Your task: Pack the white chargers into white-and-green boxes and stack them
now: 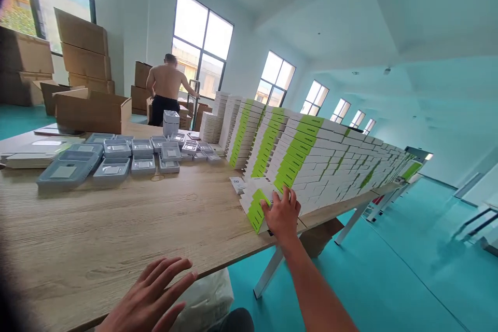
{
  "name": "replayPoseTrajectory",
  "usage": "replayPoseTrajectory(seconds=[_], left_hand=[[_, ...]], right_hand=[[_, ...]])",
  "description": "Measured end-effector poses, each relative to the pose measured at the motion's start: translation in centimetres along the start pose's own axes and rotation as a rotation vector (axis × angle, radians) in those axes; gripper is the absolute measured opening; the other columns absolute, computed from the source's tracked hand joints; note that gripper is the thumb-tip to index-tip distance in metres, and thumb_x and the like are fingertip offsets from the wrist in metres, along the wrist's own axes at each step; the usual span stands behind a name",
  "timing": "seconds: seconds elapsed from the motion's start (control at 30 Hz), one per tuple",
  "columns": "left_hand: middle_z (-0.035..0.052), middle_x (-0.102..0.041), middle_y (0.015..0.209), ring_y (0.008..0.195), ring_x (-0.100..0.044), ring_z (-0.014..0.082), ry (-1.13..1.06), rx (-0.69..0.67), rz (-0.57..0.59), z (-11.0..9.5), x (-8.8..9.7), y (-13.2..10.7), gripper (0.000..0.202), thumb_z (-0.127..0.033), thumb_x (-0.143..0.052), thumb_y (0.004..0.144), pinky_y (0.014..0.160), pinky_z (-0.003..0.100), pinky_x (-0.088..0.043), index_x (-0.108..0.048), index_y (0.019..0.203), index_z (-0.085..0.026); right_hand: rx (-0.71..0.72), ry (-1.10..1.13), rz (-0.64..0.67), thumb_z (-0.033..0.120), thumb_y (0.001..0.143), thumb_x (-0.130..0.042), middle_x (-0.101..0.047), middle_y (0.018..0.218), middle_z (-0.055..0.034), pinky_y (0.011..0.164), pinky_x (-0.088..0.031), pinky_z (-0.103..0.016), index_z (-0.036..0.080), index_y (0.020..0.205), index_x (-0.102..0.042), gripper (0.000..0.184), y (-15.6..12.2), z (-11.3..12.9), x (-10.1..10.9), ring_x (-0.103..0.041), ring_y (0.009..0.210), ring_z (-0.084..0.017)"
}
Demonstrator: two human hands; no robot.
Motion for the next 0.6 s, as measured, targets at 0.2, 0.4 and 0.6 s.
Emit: replayPoseTrajectory(seconds=[0.2,0.4,0.6], left_hand=[[0.0017,-0.074,0.125,0.107,-0.071,0.0181,0.048,0.05,0.075,3.5,0.5,-2.0,0.035,-0.028,-0.049,0.1,0.092,0.023,-0.057,-0.064,0.131,-0.031],[0.0016,-0.072,0.13,0.105,-0.075,0.0194,-0.009,0.209,0.157,10.4,1.3,-4.7,0.039,-0.035,-0.056,0.097,0.085,0.021,-0.06,-0.063,0.135,-0.035],[-0.0005,-0.07,0.133,0.108,-0.073,0.0223,-0.113,0.359,0.301,14.2,-0.9,-7.5,0.04,-0.034,-0.059,0.093,0.085,0.024,-0.061,-0.063,0.133,-0.038]], right_hand=[[0.161,-0.185,0.08,0.04,0.095,-0.06,-0.055,0.144,-0.0195,0.097,-0.041,-0.05,0.015,0.132,-0.058,0.044,0.8,1.5,-0.9,-0.047,0.129,-0.037],[0.17,-0.174,0.178,0.027,0.091,-0.063,-0.062,0.136,-0.0147,0.09,-0.044,-0.043,0.019,0.13,-0.058,0.04,1.5,1.7,-2.1,-0.057,0.119,-0.031],[0.215,-0.083,0.024,0.024,0.095,-0.056,-0.057,0.142,-0.0199,0.101,-0.041,-0.05,0.014,0.132,-0.056,0.039,-0.3,5.0,-0.7,-0.049,0.131,-0.036]])
Point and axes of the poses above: each hand's wrist, its own y-axis towards the middle knuckle, its own x-axis out of the back of the hand, z = x × y, the point moved 8 cm from there along y, towards the middle knuckle
